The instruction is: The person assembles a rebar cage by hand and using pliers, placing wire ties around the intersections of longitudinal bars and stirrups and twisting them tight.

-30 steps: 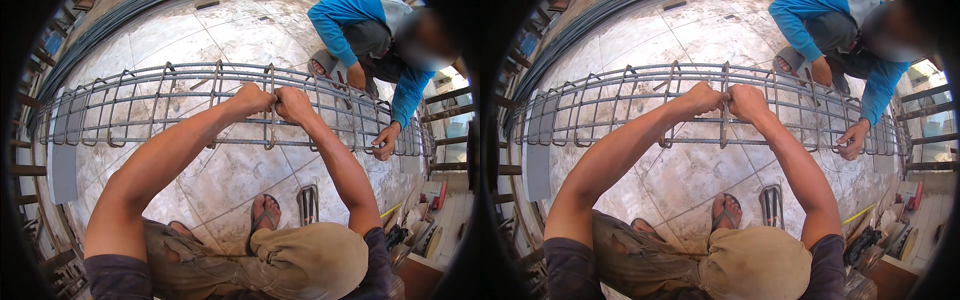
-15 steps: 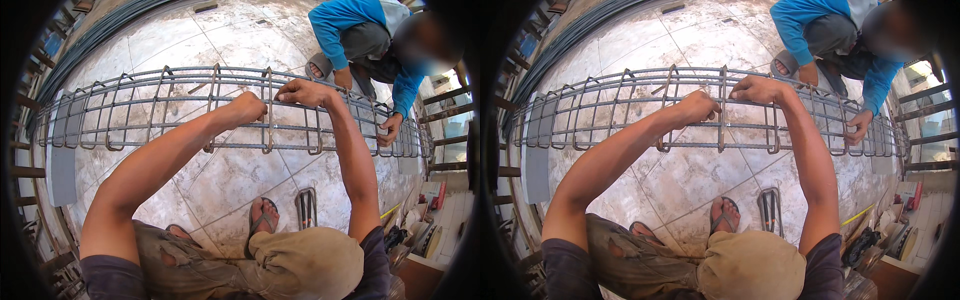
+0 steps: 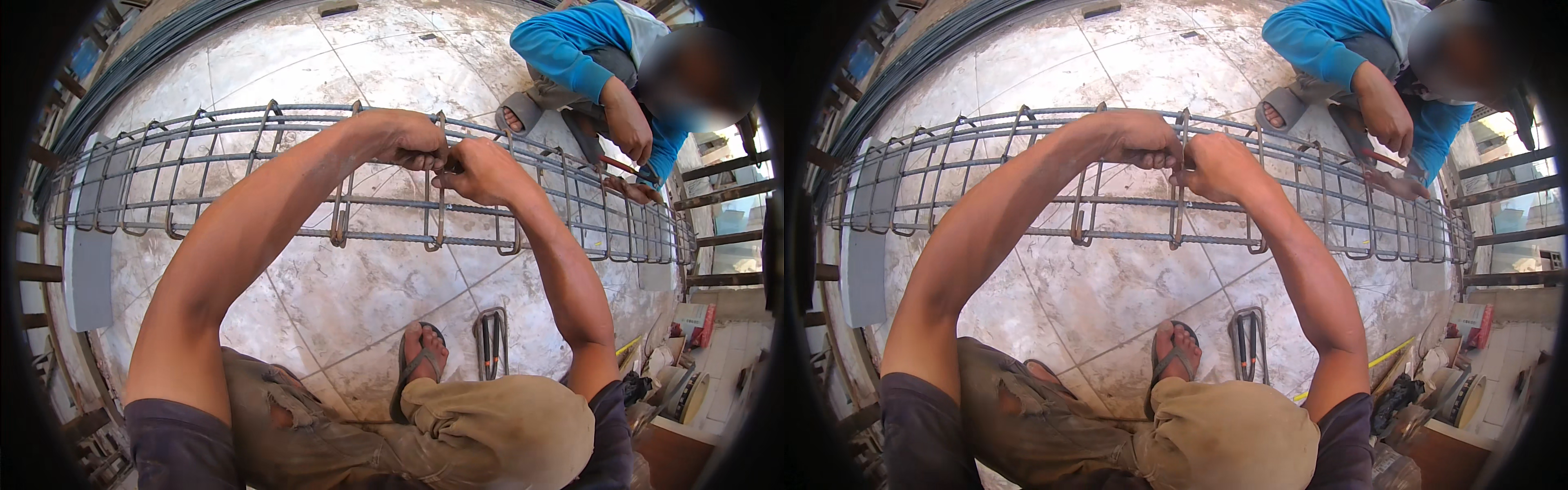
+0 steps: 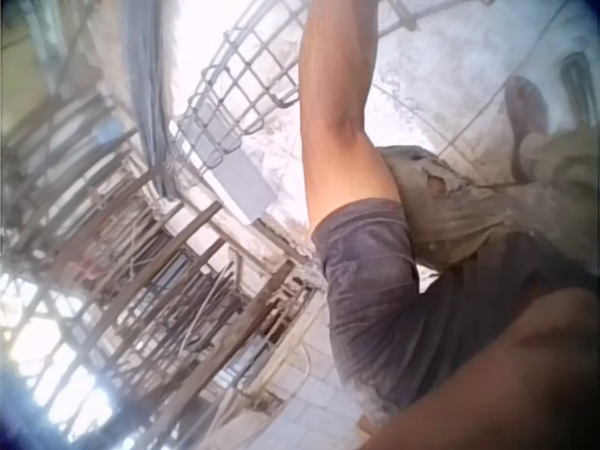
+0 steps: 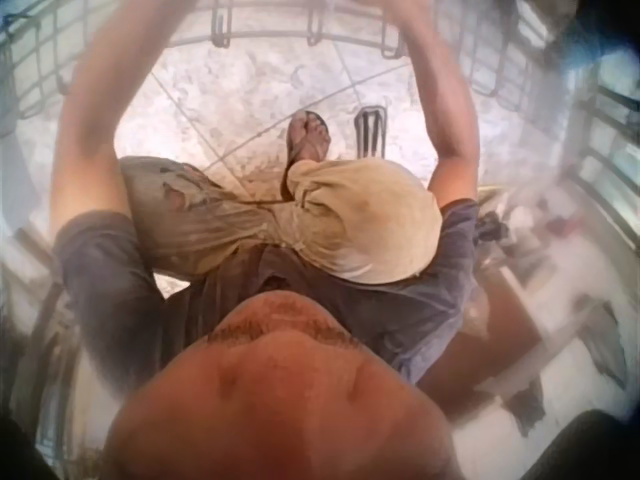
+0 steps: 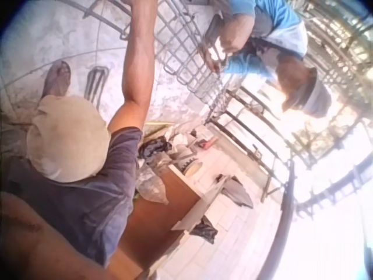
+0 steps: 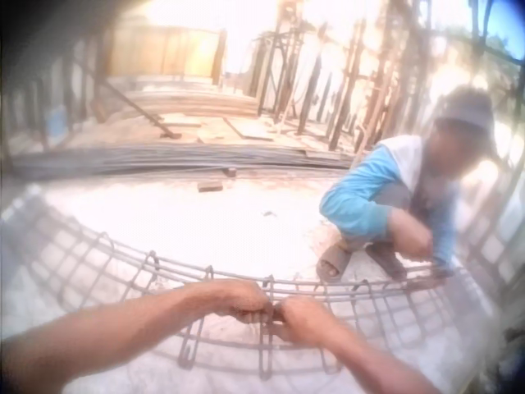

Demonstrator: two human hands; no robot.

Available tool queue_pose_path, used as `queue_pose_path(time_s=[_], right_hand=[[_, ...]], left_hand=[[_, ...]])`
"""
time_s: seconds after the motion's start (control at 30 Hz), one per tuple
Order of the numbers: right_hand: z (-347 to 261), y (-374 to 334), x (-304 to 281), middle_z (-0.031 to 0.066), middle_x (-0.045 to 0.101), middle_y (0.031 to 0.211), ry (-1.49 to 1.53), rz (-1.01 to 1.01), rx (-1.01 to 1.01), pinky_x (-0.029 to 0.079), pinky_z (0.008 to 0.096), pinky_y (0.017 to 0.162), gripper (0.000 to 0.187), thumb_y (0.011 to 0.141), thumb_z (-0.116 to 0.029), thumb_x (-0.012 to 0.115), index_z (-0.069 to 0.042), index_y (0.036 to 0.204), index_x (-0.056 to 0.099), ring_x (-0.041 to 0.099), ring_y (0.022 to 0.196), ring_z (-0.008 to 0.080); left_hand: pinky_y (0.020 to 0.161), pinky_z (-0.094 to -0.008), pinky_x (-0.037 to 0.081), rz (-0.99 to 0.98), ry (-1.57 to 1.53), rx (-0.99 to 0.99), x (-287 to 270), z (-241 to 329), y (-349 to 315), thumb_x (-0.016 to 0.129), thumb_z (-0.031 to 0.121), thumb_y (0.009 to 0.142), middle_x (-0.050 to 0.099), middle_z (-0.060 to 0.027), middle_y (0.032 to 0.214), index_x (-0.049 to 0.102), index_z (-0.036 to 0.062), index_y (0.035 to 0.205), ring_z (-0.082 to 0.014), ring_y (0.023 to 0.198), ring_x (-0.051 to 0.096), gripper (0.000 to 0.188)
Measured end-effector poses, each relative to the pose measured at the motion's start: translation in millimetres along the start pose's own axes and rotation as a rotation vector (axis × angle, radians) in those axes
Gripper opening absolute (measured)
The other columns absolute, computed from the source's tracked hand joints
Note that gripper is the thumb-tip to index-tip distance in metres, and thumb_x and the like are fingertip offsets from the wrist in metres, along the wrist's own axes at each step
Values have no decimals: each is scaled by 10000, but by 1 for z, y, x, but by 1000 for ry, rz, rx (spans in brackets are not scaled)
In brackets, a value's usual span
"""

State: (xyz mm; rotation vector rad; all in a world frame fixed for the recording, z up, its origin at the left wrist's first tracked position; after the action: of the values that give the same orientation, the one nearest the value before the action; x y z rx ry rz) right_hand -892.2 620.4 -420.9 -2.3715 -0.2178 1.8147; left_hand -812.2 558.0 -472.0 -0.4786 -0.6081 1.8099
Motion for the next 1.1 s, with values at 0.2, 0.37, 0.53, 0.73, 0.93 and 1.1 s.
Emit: queue_pose_path(time_s=[0.2,0.37,0.53,0.73,0.93,1.1], right_hand=[[44,29,7,200,717,731,183,-54,238,566,419,643,421,883,-371,762,45,822,763,693,635,295],[68,24,28,97,730,711,709,-152,423,492,257,504,416,988,-354,708,24,822,761,662,586,141],[70,21,30,85,749,735,834,-232,497,490,243,465,428,1036,-381,654,13,919,772,670,564,126],[89,21,35,53,734,746,866,-104,379,430,245,501,362,1028,-352,681,-29,888,765,619,587,91],[66,-39,37,25,604,642,582,319,360,381,318,552,312,974,-296,761,-25,825,721,500,589,100],[-11,-53,23,162,649,667,243,432,113,471,431,616,347,997,-333,688,-3,901,738,629,627,270]], left_hand=[[720,-250,577,298,-214,266,-63,41,-26,609,255,1055,725,-98,993,715,-21,1214,-104,787,664,335],[887,-421,567,478,564,582,-44,31,-50,787,240,907,752,-131,1094,765,67,1227,-276,953,717,365],[886,-441,557,539,748,881,18,6,-34,783,224,896,707,-116,1068,769,82,1139,-321,1034,689,282],[832,-463,534,509,768,982,19,13,-24,712,195,960,674,-128,1004,714,48,1042,-349,958,675,169],[831,-470,522,565,521,889,14,-6,-14,642,204,1010,680,-175,992,660,19,1070,-378,947,665,195],[808,-404,546,377,255,668,0,-13,17,720,223,969,746,-170,984,709,-12,1065,-272,924,721,254]])
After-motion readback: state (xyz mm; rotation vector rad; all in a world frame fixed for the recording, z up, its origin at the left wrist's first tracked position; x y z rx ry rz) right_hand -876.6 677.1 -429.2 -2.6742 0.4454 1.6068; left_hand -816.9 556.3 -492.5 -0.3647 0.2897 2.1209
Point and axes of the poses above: each hand's wrist, its own y-axis towards the middle knuckle, its own x-axis out of the palm, z = x × y, the point moved 8 cm from there along y, towards the middle knuckle
